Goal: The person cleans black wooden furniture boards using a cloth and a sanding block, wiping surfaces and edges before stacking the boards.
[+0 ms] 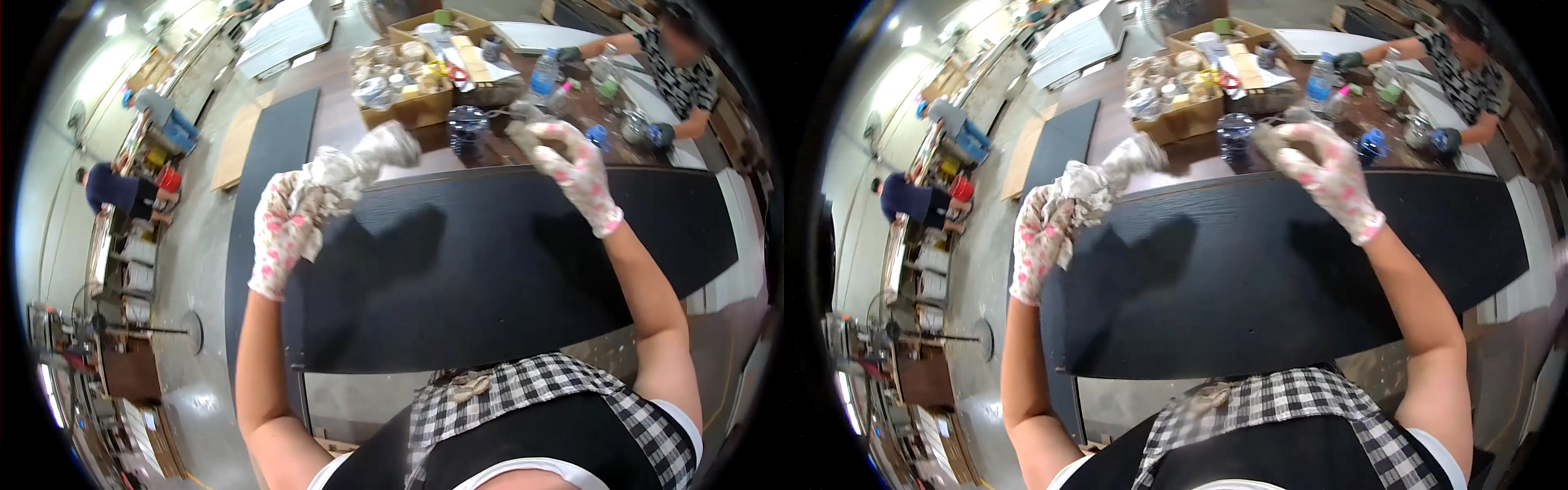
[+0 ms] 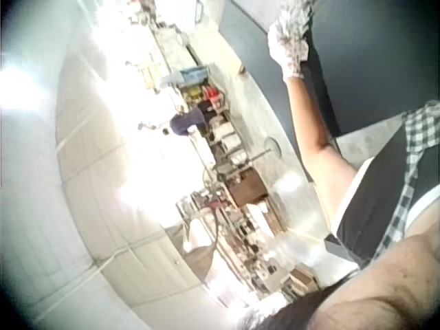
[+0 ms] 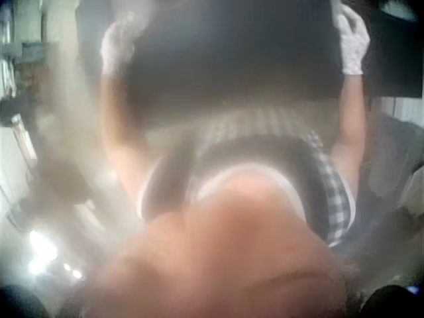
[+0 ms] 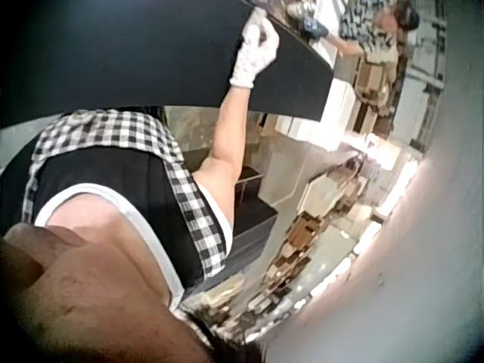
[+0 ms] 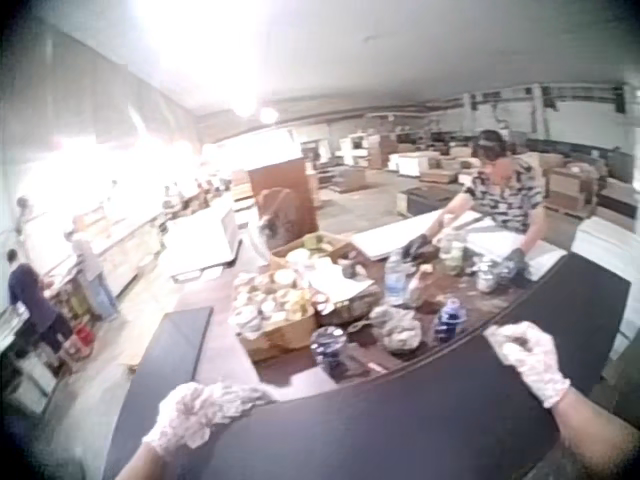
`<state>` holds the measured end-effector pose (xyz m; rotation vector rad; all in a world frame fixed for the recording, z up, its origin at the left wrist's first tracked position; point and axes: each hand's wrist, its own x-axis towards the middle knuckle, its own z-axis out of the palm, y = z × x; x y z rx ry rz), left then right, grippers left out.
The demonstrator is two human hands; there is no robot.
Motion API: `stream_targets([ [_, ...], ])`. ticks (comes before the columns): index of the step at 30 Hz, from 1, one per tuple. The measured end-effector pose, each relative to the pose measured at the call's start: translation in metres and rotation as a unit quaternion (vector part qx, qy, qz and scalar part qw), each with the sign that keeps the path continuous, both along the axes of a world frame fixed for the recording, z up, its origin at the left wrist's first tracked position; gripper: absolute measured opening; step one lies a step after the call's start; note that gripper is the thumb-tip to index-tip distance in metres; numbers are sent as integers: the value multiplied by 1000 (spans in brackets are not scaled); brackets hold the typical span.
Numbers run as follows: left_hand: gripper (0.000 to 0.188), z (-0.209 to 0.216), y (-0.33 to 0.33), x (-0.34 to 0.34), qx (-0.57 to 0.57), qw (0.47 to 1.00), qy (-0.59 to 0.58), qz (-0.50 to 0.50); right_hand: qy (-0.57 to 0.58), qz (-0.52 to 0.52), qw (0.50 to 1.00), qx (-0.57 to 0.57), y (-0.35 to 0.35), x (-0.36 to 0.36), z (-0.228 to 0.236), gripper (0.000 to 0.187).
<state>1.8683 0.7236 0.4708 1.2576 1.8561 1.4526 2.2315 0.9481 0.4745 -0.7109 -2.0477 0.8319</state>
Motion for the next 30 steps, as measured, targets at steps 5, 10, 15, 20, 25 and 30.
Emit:
stream_targets([
  [5,22,-54,77,-4,-26,940,339,-6,67,-239,969,-11,32,214,-71,25],
  [10,25,-104,143,38,-83,981,131,-112,116,-380,917,-38,19,335,-70,26],
  [15,32,-64,232,210,-66,871,458,-162,134,-376,917,-10,37,359,-72,28],
  [20,26,-55,310,356,-17,869,463,-176,242,-248,929,-127,20,354,-53,25],
  [25,26,-75,409,498,25,904,371,-209,242,-55,968,-38,35,408,-56,31],
  [30,32,-58,498,650,36,859,441,-257,253,-118,960,34,76,521,-44,35],
])
